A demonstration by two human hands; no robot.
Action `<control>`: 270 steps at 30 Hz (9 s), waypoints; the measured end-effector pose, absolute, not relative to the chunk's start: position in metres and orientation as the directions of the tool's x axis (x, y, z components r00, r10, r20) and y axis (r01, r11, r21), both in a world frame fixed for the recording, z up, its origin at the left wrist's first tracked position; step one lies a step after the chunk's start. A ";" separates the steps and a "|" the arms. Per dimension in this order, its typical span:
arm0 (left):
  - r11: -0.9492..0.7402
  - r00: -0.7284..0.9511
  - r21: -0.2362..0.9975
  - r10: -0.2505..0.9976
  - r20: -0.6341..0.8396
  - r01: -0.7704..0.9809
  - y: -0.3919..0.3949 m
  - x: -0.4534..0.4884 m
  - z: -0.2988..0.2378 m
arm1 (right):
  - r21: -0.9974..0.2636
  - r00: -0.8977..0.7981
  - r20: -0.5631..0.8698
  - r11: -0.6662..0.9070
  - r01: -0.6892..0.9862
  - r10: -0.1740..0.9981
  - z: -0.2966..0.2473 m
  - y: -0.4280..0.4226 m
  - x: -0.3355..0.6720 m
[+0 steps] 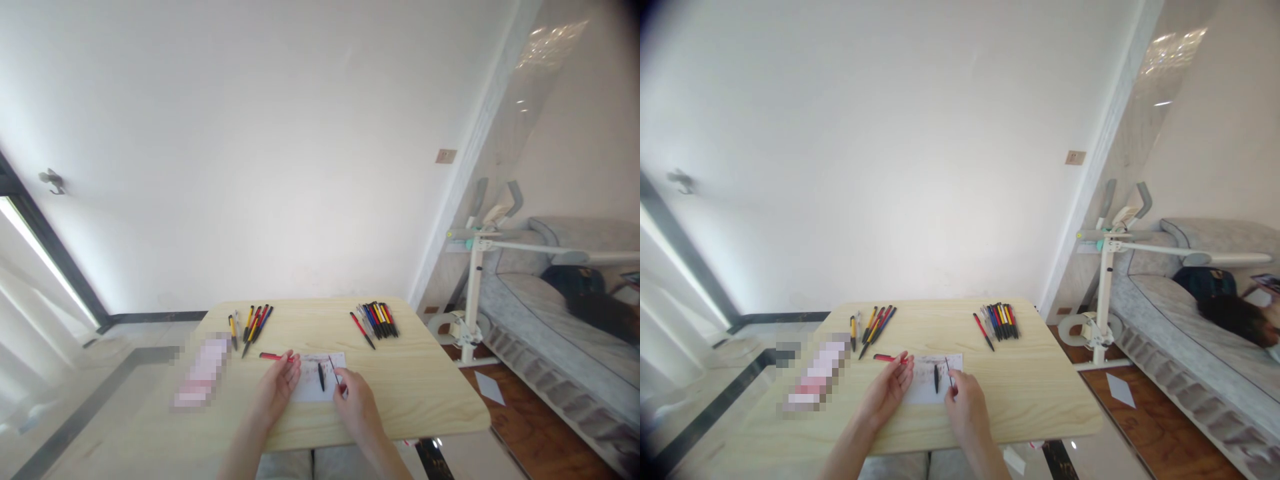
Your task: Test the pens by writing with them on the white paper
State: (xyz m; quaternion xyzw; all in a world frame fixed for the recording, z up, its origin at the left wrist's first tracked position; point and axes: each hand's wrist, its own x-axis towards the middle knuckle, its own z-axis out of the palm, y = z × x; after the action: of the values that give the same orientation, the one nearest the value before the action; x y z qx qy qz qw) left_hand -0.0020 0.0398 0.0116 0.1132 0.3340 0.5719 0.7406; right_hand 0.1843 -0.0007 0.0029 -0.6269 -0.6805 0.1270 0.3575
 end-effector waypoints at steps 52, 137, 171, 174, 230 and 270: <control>-0.064 0.087 0.982 0.995 0.049 0.178 0.026 0.022 0.058 | -0.311 -0.258 -0.369 -0.380 -0.871 0.893 0.023 0.007 0.132; -0.107 -0.075 0.924 0.987 0.144 0.367 0.011 -0.003 0.015 | -0.717 0.156 0.419 0.221 0.661 0.894 -0.001 0.015 0.185; -0.119 0.109 0.293 0.993 0.049 0.949 0.033 0.015 0.026 | -0.657 0.144 0.474 0.240 0.715 0.869 -0.005 0.018 0.193; -0.106 0.101 0.279 0.994 0.032 0.955 0.035 0.020 0.024 | -0.654 0.143 0.474 0.239 0.718 0.869 -0.005 0.018 0.193; -0.106 0.111 0.743 0.993 0.043 0.660 0.039 0.000 0.030 | -0.451 -0.012 0.416 0.218 0.865 0.909 0.015 0.016 0.187; 0.294 0.086 0.636 0.937 -0.338 -0.713 0.006 0.030 0.025 | -0.741 -0.080 0.449 0.421 0.522 0.890 0.054 0.001 0.147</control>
State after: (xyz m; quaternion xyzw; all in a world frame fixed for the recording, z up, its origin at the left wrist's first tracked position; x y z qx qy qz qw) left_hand 0.0298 0.0059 0.0254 0.1564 0.3589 0.5730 0.7200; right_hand 0.1472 0.0007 0.0540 -0.4993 -0.7071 0.2001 0.4590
